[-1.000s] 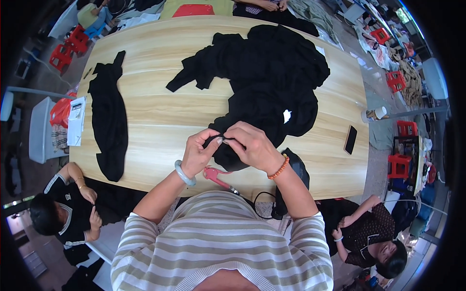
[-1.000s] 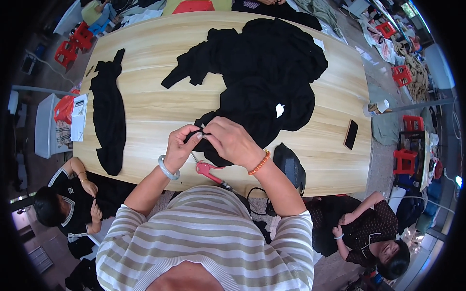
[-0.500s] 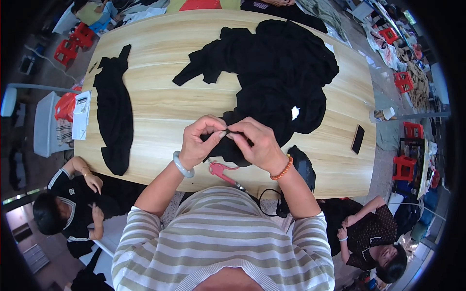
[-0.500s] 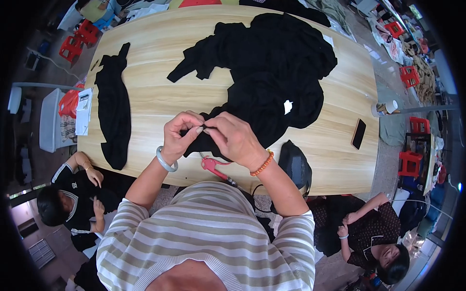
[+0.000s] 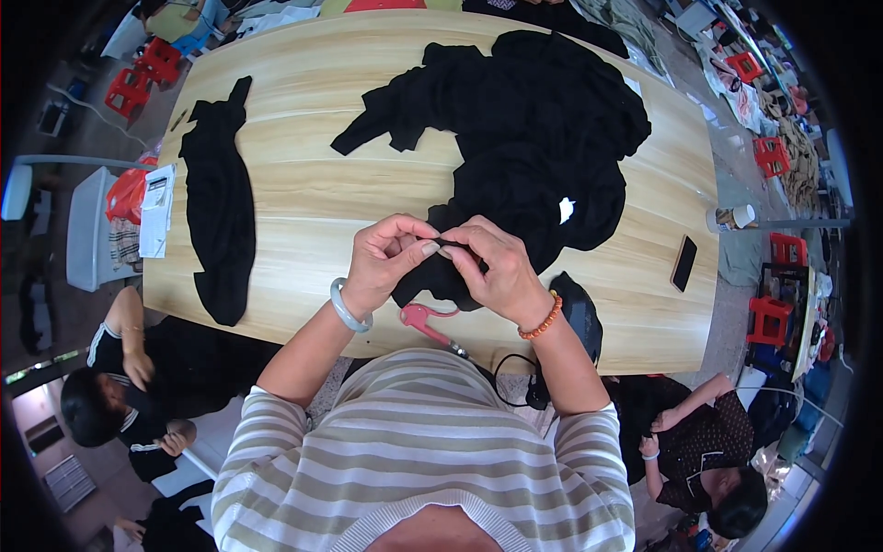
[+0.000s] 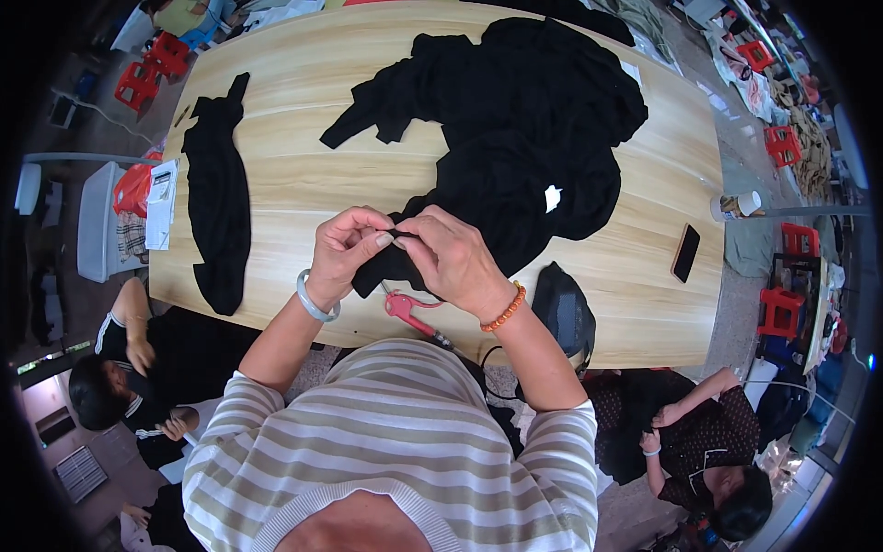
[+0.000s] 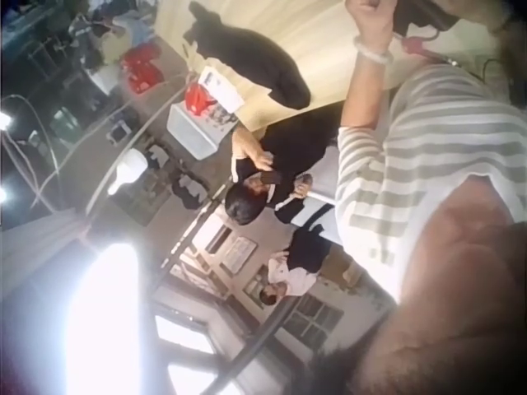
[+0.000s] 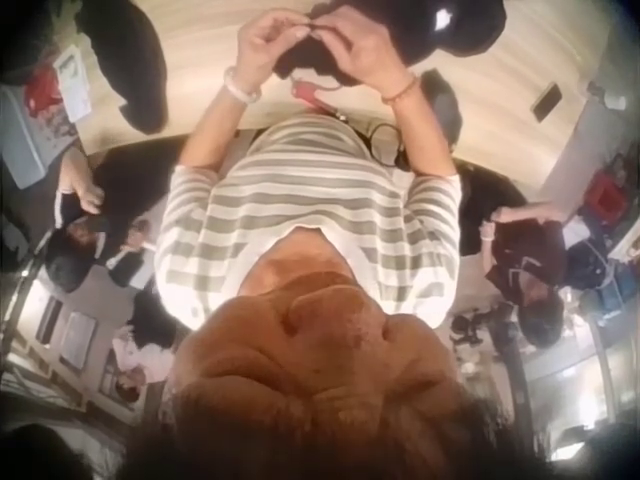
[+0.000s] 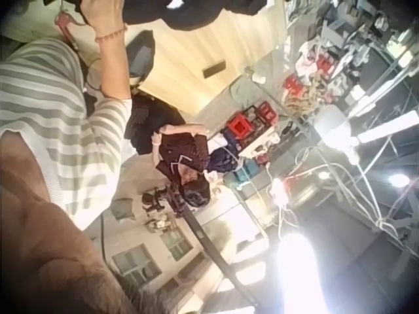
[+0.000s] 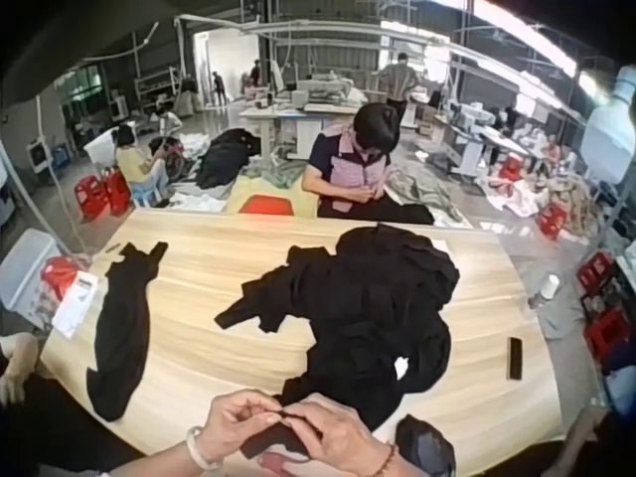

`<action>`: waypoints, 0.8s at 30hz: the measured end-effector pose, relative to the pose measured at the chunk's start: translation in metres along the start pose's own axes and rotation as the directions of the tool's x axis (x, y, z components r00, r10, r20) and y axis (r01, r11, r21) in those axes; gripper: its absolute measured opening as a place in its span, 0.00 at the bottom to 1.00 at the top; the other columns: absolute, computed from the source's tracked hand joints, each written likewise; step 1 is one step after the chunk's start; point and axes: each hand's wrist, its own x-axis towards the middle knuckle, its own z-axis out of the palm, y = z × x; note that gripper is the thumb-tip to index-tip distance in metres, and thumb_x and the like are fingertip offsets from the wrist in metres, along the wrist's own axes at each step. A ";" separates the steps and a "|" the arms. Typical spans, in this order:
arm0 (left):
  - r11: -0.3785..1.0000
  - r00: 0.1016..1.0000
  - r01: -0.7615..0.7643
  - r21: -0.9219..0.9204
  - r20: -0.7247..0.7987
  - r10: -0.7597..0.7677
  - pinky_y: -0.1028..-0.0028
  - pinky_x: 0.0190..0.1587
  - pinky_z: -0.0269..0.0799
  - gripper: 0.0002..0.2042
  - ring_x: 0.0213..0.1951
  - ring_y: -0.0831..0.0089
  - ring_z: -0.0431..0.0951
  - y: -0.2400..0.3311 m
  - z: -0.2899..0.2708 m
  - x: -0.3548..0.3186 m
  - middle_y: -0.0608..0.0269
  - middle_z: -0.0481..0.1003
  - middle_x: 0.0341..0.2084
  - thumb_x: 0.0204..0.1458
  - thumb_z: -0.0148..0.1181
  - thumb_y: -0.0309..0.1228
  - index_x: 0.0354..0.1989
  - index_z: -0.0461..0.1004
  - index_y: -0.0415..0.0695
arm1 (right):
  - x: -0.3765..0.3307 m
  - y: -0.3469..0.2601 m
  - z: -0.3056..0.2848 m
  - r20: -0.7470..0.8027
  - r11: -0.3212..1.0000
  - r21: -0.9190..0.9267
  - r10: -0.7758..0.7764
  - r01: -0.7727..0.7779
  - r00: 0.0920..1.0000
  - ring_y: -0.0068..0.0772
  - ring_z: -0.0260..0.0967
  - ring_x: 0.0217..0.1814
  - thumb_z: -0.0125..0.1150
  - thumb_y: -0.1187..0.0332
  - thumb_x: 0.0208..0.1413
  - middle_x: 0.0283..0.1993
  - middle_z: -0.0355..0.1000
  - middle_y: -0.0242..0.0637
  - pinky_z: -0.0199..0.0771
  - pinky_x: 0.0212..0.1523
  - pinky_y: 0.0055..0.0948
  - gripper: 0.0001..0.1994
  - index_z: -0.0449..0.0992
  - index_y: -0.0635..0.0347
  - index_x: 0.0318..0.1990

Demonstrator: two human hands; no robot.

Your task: Trim loose threads from black fabric garment pieces using scissors.

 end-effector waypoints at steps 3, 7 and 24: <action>1.000 0.999 -0.007 -0.005 0.043 0.007 0.84 0.36 0.70 0.06 0.34 0.85 0.73 0.000 0.000 0.000 0.65 0.76 0.35 0.56 0.59 0.19 0.40 0.73 0.37 | -0.002 0.001 -0.002 0.058 0.999 0.003 0.042 -0.043 0.997 0.37 0.71 0.27 0.64 0.80 0.49 0.30 0.72 0.41 0.69 0.26 0.28 0.07 0.76 0.67 0.37; 0.996 0.993 -0.088 0.024 -0.072 0.089 0.86 0.29 0.66 0.05 0.29 0.87 0.71 0.002 0.017 -0.004 0.68 0.74 0.31 0.54 0.60 0.17 0.37 0.74 0.38 | -0.005 0.003 0.001 0.044 0.998 -0.037 0.052 -0.050 0.998 0.37 0.69 0.25 0.63 0.80 0.49 0.28 0.70 0.40 0.68 0.25 0.28 0.05 0.75 0.67 0.35; 0.882 0.894 -0.391 0.265 0.336 0.295 0.61 0.68 0.52 0.35 0.67 0.57 0.58 -0.034 0.002 0.011 0.50 0.64 0.62 0.46 0.64 0.44 0.62 0.62 0.40 | 0.012 -0.067 0.019 0.035 0.955 0.143 -0.267 0.260 0.963 0.33 0.71 0.24 0.67 0.82 0.40 0.26 0.72 0.38 0.70 0.24 0.27 0.10 0.76 0.63 0.32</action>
